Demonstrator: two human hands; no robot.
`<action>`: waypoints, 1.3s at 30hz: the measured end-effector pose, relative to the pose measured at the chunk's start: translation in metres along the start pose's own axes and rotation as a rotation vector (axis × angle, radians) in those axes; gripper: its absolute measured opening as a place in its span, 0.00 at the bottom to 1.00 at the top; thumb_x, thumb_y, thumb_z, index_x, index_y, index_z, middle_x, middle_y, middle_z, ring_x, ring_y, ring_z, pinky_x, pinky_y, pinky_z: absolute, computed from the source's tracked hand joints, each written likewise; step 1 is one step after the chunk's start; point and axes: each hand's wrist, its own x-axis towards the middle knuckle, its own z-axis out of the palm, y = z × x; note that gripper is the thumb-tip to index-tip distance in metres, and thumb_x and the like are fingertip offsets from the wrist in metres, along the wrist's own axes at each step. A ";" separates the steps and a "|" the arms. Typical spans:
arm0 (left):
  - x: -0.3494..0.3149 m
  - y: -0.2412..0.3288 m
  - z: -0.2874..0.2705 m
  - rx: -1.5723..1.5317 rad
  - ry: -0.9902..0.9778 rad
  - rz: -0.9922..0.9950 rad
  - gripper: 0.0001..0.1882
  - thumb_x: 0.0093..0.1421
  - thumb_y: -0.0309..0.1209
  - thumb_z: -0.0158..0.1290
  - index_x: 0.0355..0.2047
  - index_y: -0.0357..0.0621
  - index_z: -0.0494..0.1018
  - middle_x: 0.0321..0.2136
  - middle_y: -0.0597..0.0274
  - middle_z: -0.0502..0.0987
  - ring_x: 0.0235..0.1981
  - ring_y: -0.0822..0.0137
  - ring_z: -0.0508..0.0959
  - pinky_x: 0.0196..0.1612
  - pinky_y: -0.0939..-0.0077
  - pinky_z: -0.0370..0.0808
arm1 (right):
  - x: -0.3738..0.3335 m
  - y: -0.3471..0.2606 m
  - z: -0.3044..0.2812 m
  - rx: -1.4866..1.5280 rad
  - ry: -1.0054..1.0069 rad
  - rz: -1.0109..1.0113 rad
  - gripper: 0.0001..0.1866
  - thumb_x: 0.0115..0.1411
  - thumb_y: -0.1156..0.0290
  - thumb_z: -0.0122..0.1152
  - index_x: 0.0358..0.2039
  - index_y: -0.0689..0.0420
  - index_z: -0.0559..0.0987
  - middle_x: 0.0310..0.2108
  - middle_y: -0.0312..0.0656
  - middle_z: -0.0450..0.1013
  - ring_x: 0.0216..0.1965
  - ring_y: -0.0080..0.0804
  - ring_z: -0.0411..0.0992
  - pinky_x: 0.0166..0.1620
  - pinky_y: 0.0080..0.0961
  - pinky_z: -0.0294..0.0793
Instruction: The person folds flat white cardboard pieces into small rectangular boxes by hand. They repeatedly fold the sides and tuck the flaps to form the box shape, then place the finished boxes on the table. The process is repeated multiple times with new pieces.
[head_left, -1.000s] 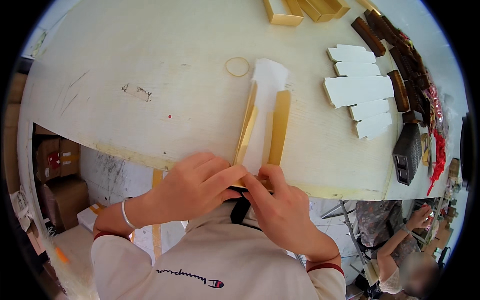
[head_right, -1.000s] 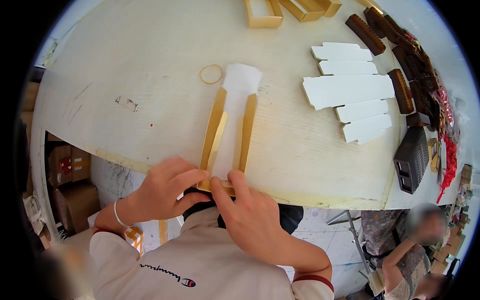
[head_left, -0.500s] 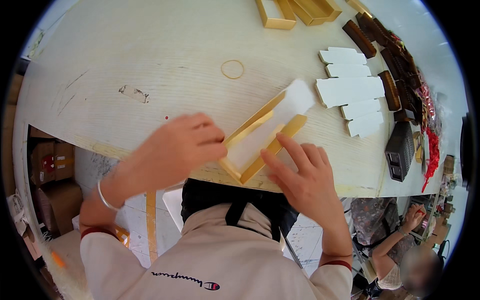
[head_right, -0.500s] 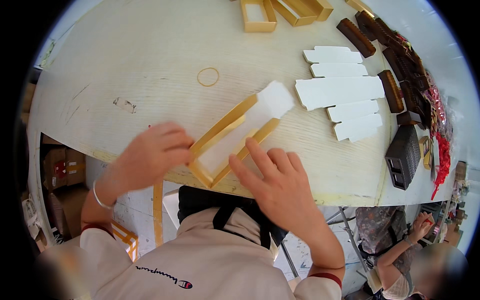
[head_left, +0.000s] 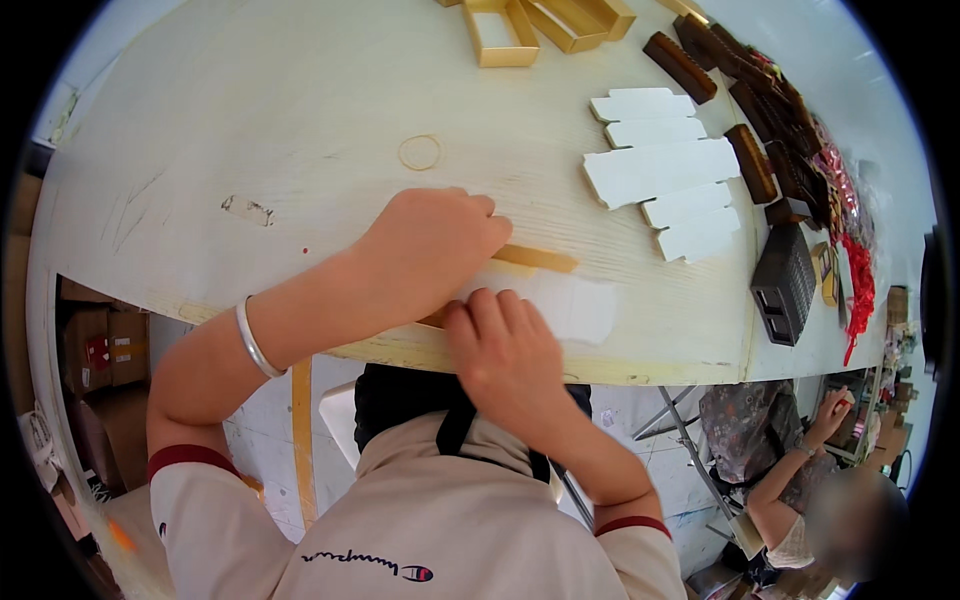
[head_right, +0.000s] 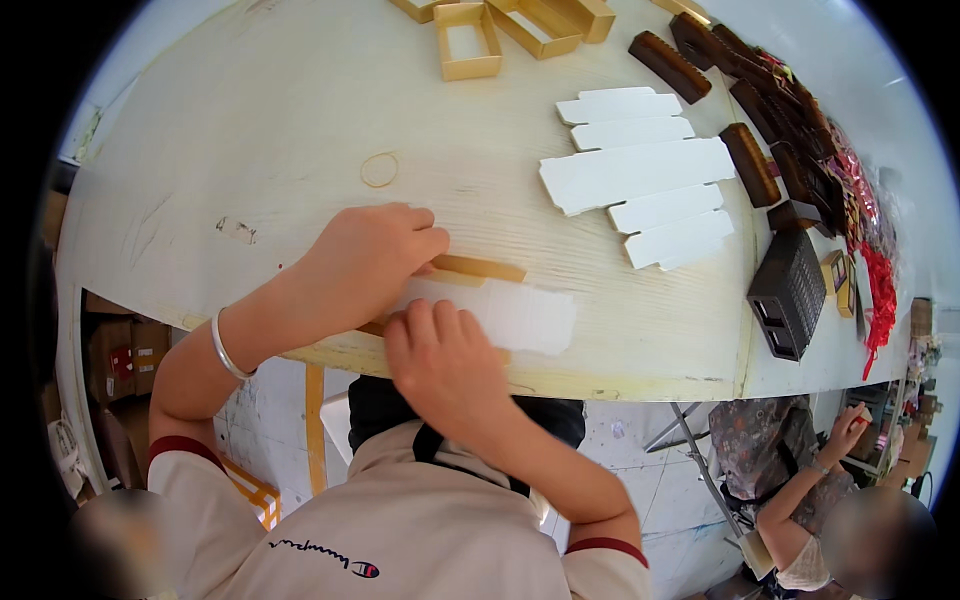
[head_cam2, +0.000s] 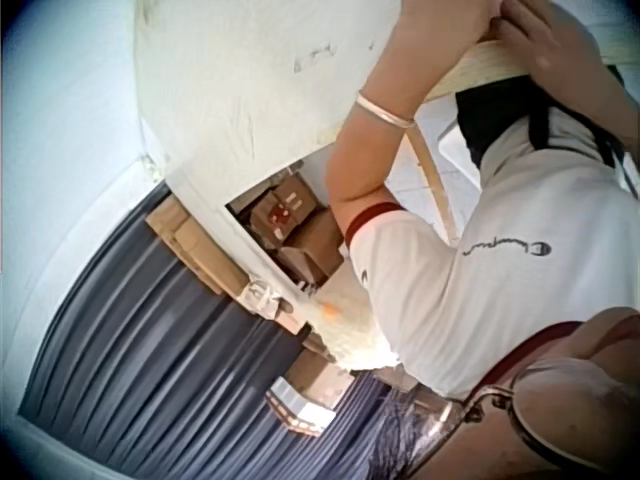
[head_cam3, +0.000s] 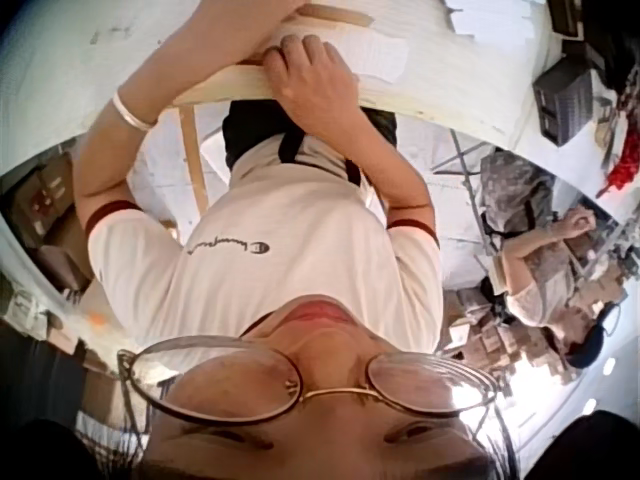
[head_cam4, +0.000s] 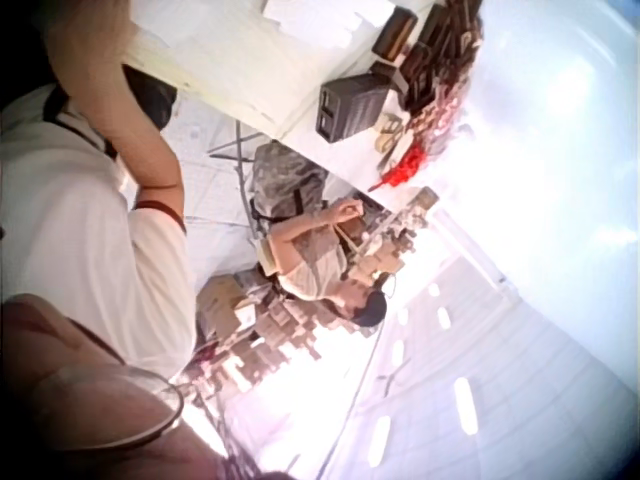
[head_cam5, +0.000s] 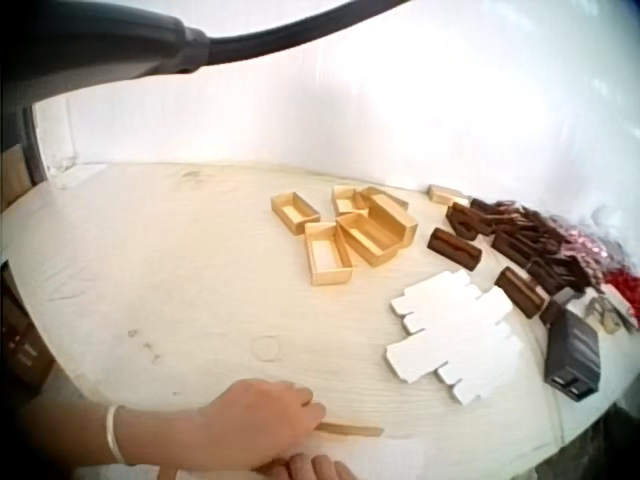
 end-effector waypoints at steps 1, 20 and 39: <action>0.005 0.000 0.000 -0.007 -0.007 0.031 0.10 0.42 0.23 0.60 0.24 0.41 0.69 0.25 0.59 0.72 0.30 0.57 0.76 0.30 0.67 0.73 | 0.001 -0.003 0.002 -0.002 -0.004 0.037 0.08 0.44 0.73 0.59 0.26 0.57 0.72 0.25 0.39 0.62 0.28 0.32 0.63 0.28 0.25 0.63; -0.116 0.016 -0.011 -0.188 0.401 -0.298 0.24 0.49 0.28 0.64 0.48 0.47 0.74 0.50 0.52 0.69 0.45 0.57 0.71 0.46 0.66 0.70 | -0.015 0.073 -0.056 0.351 -0.230 -0.223 0.22 0.46 0.80 0.61 0.44 0.56 0.76 0.50 0.49 0.67 0.45 0.42 0.71 0.46 0.35 0.72; -0.071 0.029 0.009 -0.309 0.312 -0.067 0.28 0.53 0.42 0.61 0.50 0.40 0.70 0.45 0.54 0.70 0.44 0.54 0.71 0.46 0.64 0.71 | 0.074 0.085 -0.034 0.320 -0.483 0.010 0.06 0.58 0.75 0.58 0.34 0.62 0.75 0.35 0.48 0.69 0.36 0.47 0.72 0.37 0.39 0.73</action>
